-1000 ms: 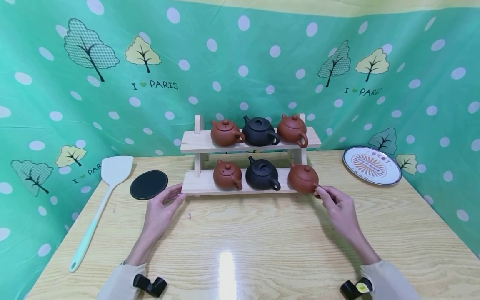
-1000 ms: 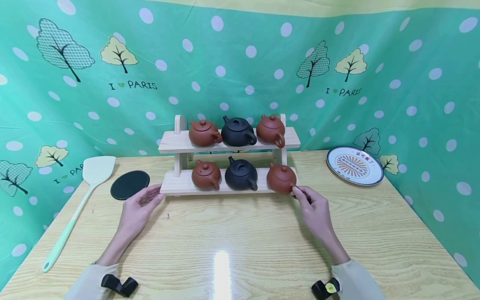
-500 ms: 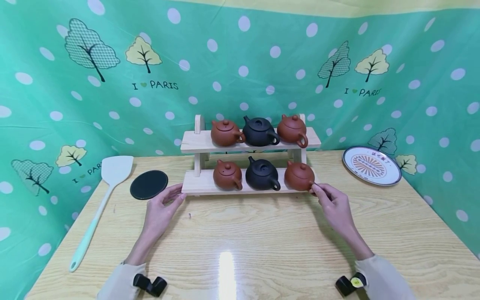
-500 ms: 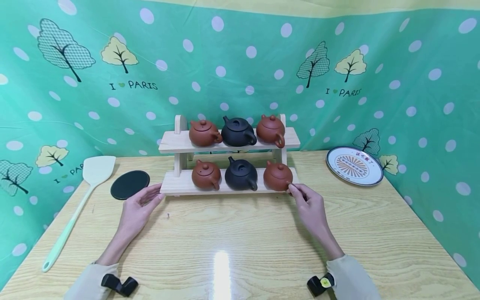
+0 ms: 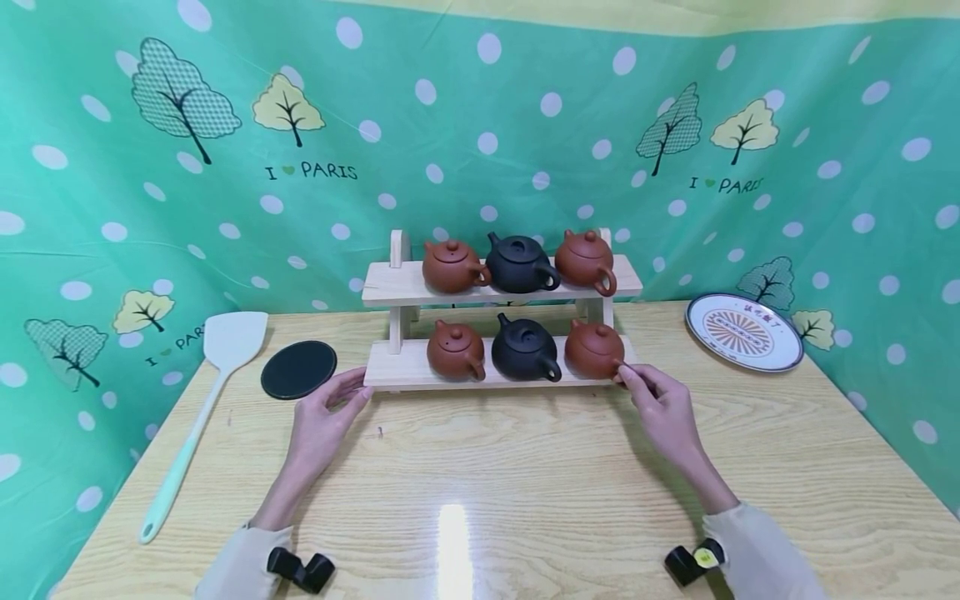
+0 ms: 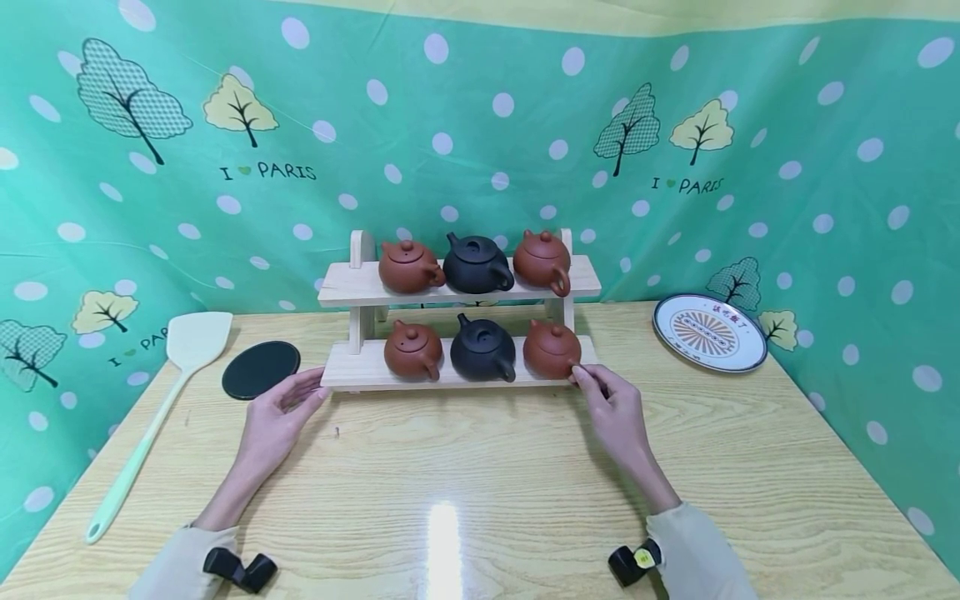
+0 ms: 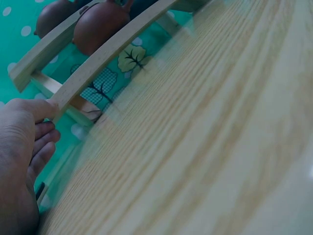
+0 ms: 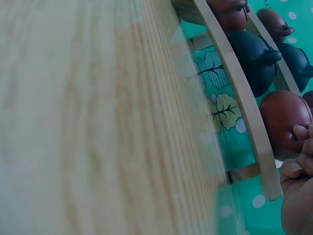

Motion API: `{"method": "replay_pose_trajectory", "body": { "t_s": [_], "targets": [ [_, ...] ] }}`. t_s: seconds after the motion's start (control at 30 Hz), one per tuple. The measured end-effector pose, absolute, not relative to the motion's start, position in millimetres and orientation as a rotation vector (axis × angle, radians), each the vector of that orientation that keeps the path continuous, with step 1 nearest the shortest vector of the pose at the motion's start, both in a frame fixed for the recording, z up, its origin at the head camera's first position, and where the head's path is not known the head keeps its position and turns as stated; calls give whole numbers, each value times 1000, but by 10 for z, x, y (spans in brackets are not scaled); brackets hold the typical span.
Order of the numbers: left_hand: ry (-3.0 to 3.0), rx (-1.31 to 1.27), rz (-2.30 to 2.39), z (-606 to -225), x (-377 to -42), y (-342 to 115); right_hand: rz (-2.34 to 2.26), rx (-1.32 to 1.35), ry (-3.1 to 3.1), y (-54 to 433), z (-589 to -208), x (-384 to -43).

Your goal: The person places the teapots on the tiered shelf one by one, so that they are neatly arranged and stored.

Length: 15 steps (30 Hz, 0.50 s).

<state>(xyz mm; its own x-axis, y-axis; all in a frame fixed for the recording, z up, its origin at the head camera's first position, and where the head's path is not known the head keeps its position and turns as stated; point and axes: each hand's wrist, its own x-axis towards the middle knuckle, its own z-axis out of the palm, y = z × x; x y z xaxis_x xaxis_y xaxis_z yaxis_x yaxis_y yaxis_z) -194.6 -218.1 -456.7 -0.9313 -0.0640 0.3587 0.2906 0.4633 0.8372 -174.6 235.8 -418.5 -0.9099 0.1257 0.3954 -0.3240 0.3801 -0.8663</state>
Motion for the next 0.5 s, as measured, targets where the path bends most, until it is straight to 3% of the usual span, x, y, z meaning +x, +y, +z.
{"method": "replay_pose_trajectory", "body": {
  "t_s": [0.5],
  "targets": [
    [-2369, -204, -1486, -4570, -1938, -2205, 1565, 181, -2257, 2336, -4206, -1801]
  ]
}}
